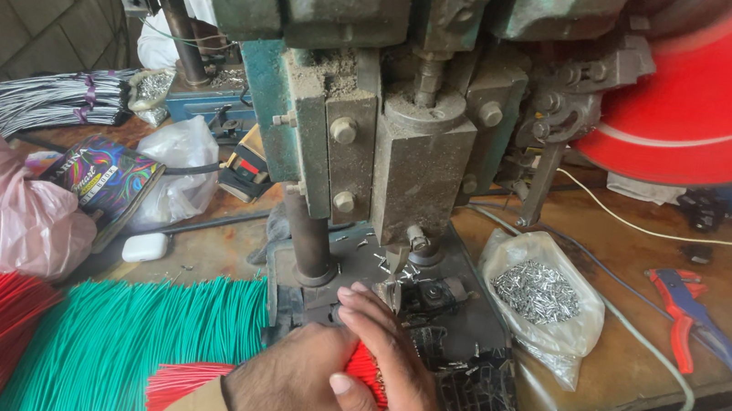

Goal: The person holds a bundle of red insulated wires and places the stripped end of one wire into a press machine, operates the press to crimp a metal terminal onto the wire end, then sets the finished wire aside and repeats the process with the next wire, occasionally taking terminals from a container.

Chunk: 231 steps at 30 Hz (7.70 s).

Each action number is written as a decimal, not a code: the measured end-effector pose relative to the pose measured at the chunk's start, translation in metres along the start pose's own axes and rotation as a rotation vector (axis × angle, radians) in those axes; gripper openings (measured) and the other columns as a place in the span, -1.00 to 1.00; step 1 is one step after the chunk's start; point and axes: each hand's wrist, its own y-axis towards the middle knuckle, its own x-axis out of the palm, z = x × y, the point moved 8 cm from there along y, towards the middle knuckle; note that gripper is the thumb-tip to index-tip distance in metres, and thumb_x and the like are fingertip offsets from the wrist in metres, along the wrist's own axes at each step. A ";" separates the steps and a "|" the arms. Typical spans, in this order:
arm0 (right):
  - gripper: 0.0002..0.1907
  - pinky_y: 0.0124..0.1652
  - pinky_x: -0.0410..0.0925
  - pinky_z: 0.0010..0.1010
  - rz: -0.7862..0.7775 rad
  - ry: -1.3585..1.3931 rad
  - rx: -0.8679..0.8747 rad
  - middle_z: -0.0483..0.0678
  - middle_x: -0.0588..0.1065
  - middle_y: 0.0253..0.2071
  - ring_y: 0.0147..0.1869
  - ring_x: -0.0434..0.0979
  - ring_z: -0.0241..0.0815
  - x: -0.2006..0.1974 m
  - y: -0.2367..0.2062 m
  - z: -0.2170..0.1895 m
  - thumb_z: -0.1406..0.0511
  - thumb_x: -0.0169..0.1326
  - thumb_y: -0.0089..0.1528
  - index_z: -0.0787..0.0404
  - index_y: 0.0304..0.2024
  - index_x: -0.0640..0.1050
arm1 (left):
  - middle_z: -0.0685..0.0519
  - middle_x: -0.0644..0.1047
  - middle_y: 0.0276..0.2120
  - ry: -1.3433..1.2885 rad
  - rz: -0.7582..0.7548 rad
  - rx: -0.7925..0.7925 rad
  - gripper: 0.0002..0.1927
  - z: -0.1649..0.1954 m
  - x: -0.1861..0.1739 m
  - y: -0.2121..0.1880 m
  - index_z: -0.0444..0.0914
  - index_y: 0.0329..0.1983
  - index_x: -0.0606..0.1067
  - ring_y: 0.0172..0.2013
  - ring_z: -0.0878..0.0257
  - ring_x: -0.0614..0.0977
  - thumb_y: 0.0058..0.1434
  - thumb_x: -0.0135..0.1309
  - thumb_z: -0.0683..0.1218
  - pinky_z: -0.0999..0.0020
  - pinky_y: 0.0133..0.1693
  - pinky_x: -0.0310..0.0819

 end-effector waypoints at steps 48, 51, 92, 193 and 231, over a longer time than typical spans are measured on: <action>-0.86 -0.09 0.44 -0.34 -0.390 -0.564 0.212 -0.12 0.51 -0.25 -0.10 0.56 -0.14 -0.104 -0.020 0.122 0.34 0.25 0.05 0.21 -0.34 0.59 | 0.07 0.60 -0.45 -0.671 0.004 -0.249 -0.81 -0.072 -0.024 0.048 -0.35 -0.24 0.57 -0.45 0.33 0.61 0.25 0.19 -0.10 0.41 -0.35 0.59; -0.85 -0.09 0.43 -0.32 -0.420 -0.609 0.209 -0.13 0.52 -0.27 -0.11 0.54 -0.13 -0.101 -0.019 0.124 0.34 0.26 0.03 0.20 -0.35 0.58 | 0.06 0.57 -0.46 -0.733 0.104 -0.231 -0.82 -0.077 -0.029 0.052 -0.37 -0.22 0.52 -0.44 0.33 0.62 0.24 0.20 -0.14 0.38 -0.36 0.61; -0.84 -0.16 0.47 -0.51 -0.039 0.266 0.708 -0.02 0.66 -0.30 -0.21 0.59 -0.36 -0.026 0.016 0.197 0.41 0.13 0.27 0.42 -0.19 0.65 | 0.05 0.59 -0.48 -0.731 0.046 -0.214 -0.85 -0.121 -0.028 0.068 -0.37 -0.25 0.59 -0.52 0.33 0.60 0.30 0.14 -0.15 0.40 -0.42 0.55; -0.92 -0.19 0.48 -0.51 -0.028 0.097 0.682 -0.07 0.67 -0.36 -0.24 0.59 -0.40 -0.033 0.015 0.211 0.44 0.20 0.22 0.37 -0.27 0.67 | 0.12 0.58 -0.53 -0.583 0.098 -0.219 -0.80 -0.132 -0.033 0.082 -0.33 -0.30 0.60 -0.49 0.40 0.59 0.25 0.23 -0.07 0.41 -0.41 0.53; -0.82 -0.17 0.54 -0.48 -0.013 -0.204 0.658 -0.04 0.64 -0.21 -0.15 0.69 -0.27 -0.082 0.000 0.178 0.43 0.19 0.16 0.30 -0.18 0.65 | 0.15 0.56 -0.45 -0.579 0.072 -0.051 -0.86 -0.121 -0.039 0.078 -0.32 -0.23 0.58 -0.35 0.45 0.51 0.21 0.25 -0.16 0.41 -0.25 0.52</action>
